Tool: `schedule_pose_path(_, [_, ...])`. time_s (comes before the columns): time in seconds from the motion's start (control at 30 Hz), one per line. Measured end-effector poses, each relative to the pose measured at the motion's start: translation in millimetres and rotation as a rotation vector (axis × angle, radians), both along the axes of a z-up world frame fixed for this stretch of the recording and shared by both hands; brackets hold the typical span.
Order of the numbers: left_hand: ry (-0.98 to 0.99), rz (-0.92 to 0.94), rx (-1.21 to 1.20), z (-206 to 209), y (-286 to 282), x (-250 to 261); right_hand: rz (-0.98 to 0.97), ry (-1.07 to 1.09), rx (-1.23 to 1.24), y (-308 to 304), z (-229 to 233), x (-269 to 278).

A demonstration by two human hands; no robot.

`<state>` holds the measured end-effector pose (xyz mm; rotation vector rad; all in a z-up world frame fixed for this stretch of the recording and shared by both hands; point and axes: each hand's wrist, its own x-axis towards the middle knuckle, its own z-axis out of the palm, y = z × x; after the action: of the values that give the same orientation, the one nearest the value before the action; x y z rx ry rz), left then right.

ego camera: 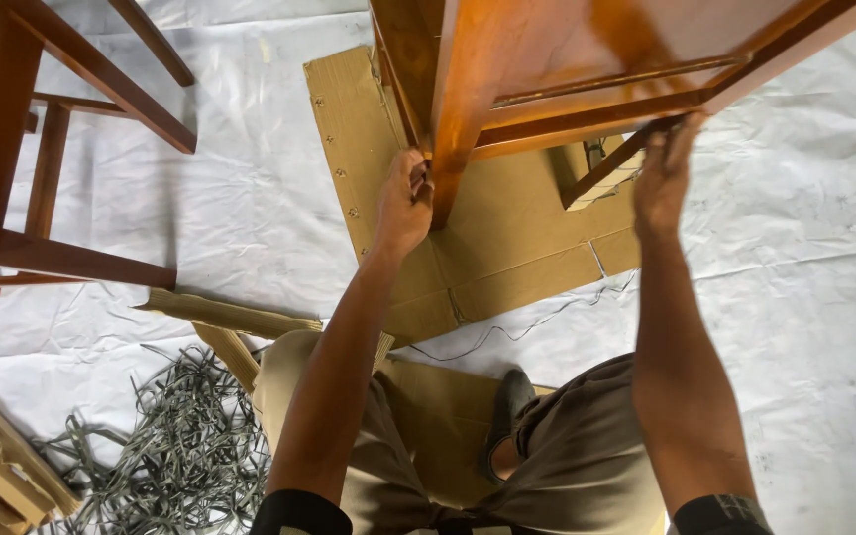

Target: Packing a wooden chair by wrapping its legs with cardboard and securing them with ties.

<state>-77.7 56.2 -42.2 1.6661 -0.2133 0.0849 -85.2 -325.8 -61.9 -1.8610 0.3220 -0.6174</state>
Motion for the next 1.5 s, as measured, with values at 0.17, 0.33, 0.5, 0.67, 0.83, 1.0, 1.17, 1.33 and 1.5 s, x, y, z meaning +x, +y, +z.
schedule_pose_path(0.17, [0.009, 0.019, -0.008, 3.2, -1.5, -1.0, 0.047, 0.13, 0.086, 105.9, 47.0, -15.0])
schedule_pose_path(0.33, [0.051, 0.028, 0.013, 6.5, 0.2, -1.4, 0.043, 0.037, 0.189, 118.7, 35.0, -15.0])
schedule_pose_path(0.5, [0.066, 0.026, 0.053, 8.8, -2.6, -4.3, 0.091, 0.087, 0.298, 125.3, 62.9, -25.8])
schedule_pose_path(0.67, [0.054, -0.004, 0.023, 13.0, -16.5, -21.4, 0.102, 0.116, 0.325, 118.3, 86.5, -24.6])
schedule_pose_path(0.83, [0.05, -0.038, -0.008, 4.7, -42.3, -38.4, 0.131, 0.097, 0.345, 95.2, 98.0, -21.0])
schedule_pose_path(1.0, [-0.021, -0.156, -0.035, 10.3, -70.2, -51.3, 0.206, 0.073, 0.458, 43.3, 76.9, -2.7])
schedule_pose_path(1.17, [0.02, -0.22, -0.046, 22.2, -90.2, -68.3, 0.128, 0.09, 0.466, 39.1, 88.6, -2.9])
schedule_pose_path(1.33, [-0.021, -0.262, -0.004, 30.1, -94.2, -77.0, -0.022, 0.198, 0.471, 17.6, 60.9, 5.4])
schedule_pose_path(1.5, [-0.015, -0.251, -0.006, 23.6, -92.6, -57.0, 0.041, 0.23, 0.407, 15.5, 43.3, 7.8])
